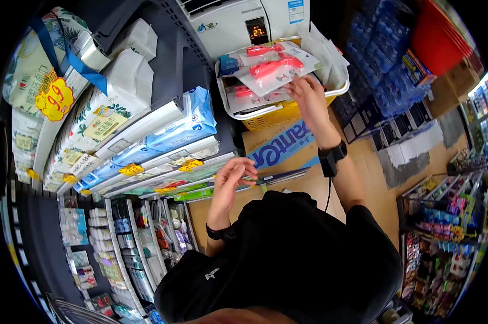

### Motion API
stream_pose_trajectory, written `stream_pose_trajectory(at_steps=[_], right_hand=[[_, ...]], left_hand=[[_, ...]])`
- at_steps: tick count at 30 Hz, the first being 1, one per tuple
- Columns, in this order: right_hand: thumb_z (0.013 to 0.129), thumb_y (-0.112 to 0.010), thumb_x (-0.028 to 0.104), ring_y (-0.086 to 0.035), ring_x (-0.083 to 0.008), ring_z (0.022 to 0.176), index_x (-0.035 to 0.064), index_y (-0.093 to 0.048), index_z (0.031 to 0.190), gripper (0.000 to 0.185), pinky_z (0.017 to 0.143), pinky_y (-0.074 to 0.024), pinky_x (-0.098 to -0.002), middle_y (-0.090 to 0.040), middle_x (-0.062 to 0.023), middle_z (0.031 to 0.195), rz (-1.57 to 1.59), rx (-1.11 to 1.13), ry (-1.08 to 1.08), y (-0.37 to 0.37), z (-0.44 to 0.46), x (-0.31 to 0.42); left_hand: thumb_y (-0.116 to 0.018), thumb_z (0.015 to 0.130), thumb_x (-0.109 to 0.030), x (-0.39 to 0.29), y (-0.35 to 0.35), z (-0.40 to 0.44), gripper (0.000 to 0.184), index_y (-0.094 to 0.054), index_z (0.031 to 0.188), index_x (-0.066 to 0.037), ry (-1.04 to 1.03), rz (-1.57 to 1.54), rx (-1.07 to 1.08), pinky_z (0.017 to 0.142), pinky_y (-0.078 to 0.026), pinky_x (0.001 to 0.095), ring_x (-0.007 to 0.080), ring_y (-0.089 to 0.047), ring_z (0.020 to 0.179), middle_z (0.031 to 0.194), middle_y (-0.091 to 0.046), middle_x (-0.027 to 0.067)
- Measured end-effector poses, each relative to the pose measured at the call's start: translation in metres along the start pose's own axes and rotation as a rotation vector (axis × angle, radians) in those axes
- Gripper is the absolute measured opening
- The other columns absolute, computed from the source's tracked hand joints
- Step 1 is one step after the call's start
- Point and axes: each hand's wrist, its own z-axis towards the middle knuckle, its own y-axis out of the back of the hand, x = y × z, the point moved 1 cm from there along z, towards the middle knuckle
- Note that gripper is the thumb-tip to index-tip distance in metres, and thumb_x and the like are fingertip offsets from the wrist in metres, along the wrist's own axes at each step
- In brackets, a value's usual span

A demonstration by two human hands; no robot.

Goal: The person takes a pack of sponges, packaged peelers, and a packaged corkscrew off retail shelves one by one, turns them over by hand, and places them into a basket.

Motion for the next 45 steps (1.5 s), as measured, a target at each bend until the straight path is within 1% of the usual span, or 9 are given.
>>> stream_pose_trajectory(at_steps=[3, 8, 14, 24, 29, 33, 38, 43, 45], right_hand=[[0.098, -0.058, 0.013, -0.066, -0.0214, 0.098, -0.0014, -0.056, 0.103, 0.015, 0.086, -0.0514, -0.0295, -0.065, -0.0119, 0.100, -0.014, 0.025, -0.035, 0.004, 0.041, -0.003], [0.098, -0.058, 0.012, -0.066, -0.0232, 0.101, -0.0041, -0.055, 0.107, 0.019, 0.091, -0.0528, -0.0328, -0.064, -0.0140, 0.105, 0.020, 0.061, -0.077, 0.011, 0.077, -0.006], [0.099, -0.059, 0.012, -0.065, -0.0266, 0.110, -0.0055, -0.054, 0.108, 0.021, 0.096, -0.0515, -0.0334, -0.064, -0.0176, 0.114, 0.070, 0.071, -0.160, 0.016, 0.043, -0.003], [0.097, -0.061, 0.011, -0.066, -0.0259, 0.109, -0.0047, -0.053, 0.109, 0.021, 0.096, -0.0530, -0.0314, -0.064, -0.0161, 0.113, 0.060, 0.022, -0.174, 0.027, 0.011, -0.007], [0.099, -0.060, 0.012, -0.064, -0.0270, 0.113, -0.0096, -0.051, 0.113, 0.027, 0.102, -0.0522, -0.0316, -0.062, -0.0177, 0.114, 0.055, 0.031, -0.173, 0.027, 0.012, -0.008], [0.100, -0.059, 0.014, -0.064, -0.0274, 0.113, -0.0133, -0.050, 0.114, 0.032, 0.101, -0.0524, -0.0300, -0.062, -0.0201, 0.115, 0.015, 0.040, -0.245, 0.041, 0.021, -0.016], [0.101, -0.058, 0.016, -0.067, -0.0283, 0.108, -0.0171, -0.053, 0.111, 0.035, 0.095, -0.0560, -0.0304, -0.065, -0.0257, 0.114, -0.055, 0.073, -0.278, 0.043, 0.022, -0.013], [0.102, -0.057, 0.017, -0.070, -0.0283, 0.102, -0.0166, -0.056, 0.111, 0.034, 0.091, -0.0582, -0.0310, -0.066, -0.0275, 0.112, -0.052, 0.113, -0.289, 0.044, 0.039, -0.013], [0.101, -0.058, 0.020, -0.071, -0.0271, 0.098, -0.0133, -0.059, 0.109, 0.034, 0.089, -0.0591, -0.0306, -0.069, -0.0248, 0.107, -0.095, 0.112, -0.360, 0.047, 0.041, -0.014]], left_hand=[[-0.054, 0.102, -0.024, 0.008, -0.009, -0.001, 0.026, -0.063, 0.115, -0.003, -0.010, 0.002, -0.063, 0.077, -0.056, 0.0278, 0.0150, -0.066, 0.089, 0.099, -0.067, 0.0071], [-0.055, 0.102, -0.023, 0.009, -0.020, -0.005, 0.025, -0.063, 0.115, -0.003, -0.039, -0.012, -0.164, 0.078, -0.056, 0.0283, 0.0151, -0.066, 0.090, 0.100, -0.067, 0.0075], [-0.055, 0.102, -0.027, 0.012, -0.028, -0.008, 0.030, -0.063, 0.114, -0.002, -0.078, -0.015, -0.259, 0.077, -0.055, 0.0274, 0.0146, -0.066, 0.090, 0.099, -0.068, 0.0079], [-0.055, 0.101, -0.026, 0.023, -0.038, -0.005, 0.029, -0.063, 0.114, -0.002, -0.052, -0.013, -0.268, 0.078, -0.053, 0.0275, 0.0145, -0.065, 0.090, 0.098, -0.067, 0.0077], [-0.055, 0.103, -0.027, 0.025, -0.041, -0.001, 0.028, -0.064, 0.115, -0.004, -0.047, -0.011, -0.248, 0.080, -0.053, 0.0277, 0.0142, -0.065, 0.091, 0.101, -0.068, 0.0074], [-0.055, 0.103, -0.028, 0.026, -0.042, 0.000, 0.028, -0.063, 0.115, -0.004, -0.032, -0.005, -0.230, 0.080, -0.053, 0.0278, 0.0144, -0.065, 0.091, 0.101, -0.068, 0.0074], [-0.055, 0.103, -0.028, 0.028, -0.044, 0.000, 0.029, -0.063, 0.115, -0.004, -0.029, -0.004, -0.243, 0.081, -0.053, 0.0279, 0.0145, -0.065, 0.091, 0.100, -0.068, 0.0075], [-0.055, 0.101, -0.029, 0.027, -0.049, 0.003, 0.030, -0.063, 0.114, -0.002, -0.023, 0.020, -0.242, 0.080, -0.053, 0.0288, 0.0154, -0.065, 0.092, 0.099, -0.067, 0.0082], [-0.055, 0.102, -0.029, 0.029, -0.049, 0.003, 0.030, -0.063, 0.114, -0.002, -0.025, 0.022, -0.239, 0.080, -0.053, 0.0287, 0.0153, -0.065, 0.092, 0.099, -0.067, 0.0082]])
